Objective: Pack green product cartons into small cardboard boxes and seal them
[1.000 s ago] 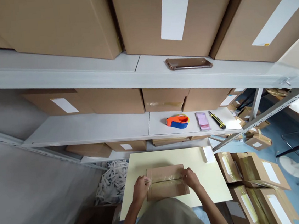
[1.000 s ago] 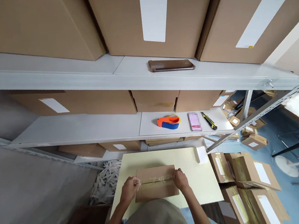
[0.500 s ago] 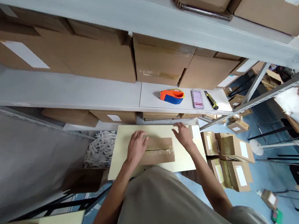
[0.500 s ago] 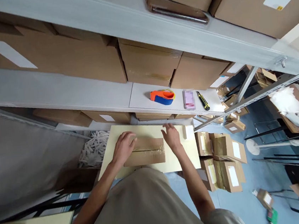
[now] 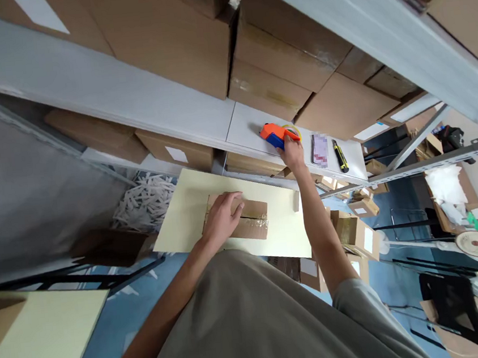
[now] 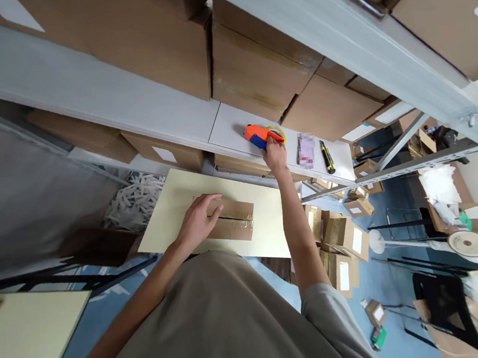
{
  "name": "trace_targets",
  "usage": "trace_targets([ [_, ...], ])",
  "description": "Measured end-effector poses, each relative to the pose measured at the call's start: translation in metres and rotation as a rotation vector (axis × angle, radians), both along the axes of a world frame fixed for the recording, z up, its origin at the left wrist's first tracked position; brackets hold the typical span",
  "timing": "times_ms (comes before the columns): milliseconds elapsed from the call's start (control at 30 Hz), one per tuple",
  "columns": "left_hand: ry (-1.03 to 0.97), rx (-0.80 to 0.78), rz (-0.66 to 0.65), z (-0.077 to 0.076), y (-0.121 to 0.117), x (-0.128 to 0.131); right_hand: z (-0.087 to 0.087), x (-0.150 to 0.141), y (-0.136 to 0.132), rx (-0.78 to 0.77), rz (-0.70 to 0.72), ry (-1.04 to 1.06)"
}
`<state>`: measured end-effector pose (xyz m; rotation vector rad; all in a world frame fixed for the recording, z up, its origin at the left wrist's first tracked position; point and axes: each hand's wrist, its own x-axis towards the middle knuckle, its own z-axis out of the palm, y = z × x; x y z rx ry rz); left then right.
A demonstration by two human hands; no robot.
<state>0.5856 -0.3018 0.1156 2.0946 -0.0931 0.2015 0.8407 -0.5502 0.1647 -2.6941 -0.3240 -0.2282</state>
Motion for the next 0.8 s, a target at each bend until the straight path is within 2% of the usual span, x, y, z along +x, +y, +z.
trace_targets([
  [67, 0.033, -0.112, 0.032, -0.007, 0.003, -0.011, -0.008, -0.039, 0.009, 0.073, -0.079, 0.093],
  [100, 0.049, -0.174, 0.051, -0.009, 0.005, -0.016, -0.013, -0.066, 0.016, 0.181, -0.077, 0.141],
  [233, 0.101, -0.362, 0.139, -0.011, 0.012, -0.043, -0.042, -0.187, 0.058, 0.782, 0.073, 0.505],
  [267, 0.114, -0.384, 0.153, -0.011, 0.014, -0.051, -0.049, -0.214, 0.069, 0.885, 0.089, 0.596],
  [367, 0.164, -0.407, 0.176, -0.014, 0.021, -0.073, -0.064, -0.271, 0.099, 1.032, 0.046, 0.742],
  [433, 0.205, -0.401, 0.188, -0.016, 0.026, -0.086, -0.07, -0.289, 0.112, 1.044, 0.012, 0.77],
  [567, 0.282, -0.349, 0.136, -0.021, 0.037, -0.099, -0.076, -0.299, 0.119, 1.01, 0.026, 0.813],
  [667, 0.317, -0.312, 0.101, -0.024, 0.051, -0.098, -0.077, -0.302, 0.114, 0.943, 0.066, 0.84],
  [800, 0.355, -0.453, 0.125, -0.024, 0.079, -0.082, -0.075, -0.308, 0.103, 0.823, 0.118, 0.896],
])
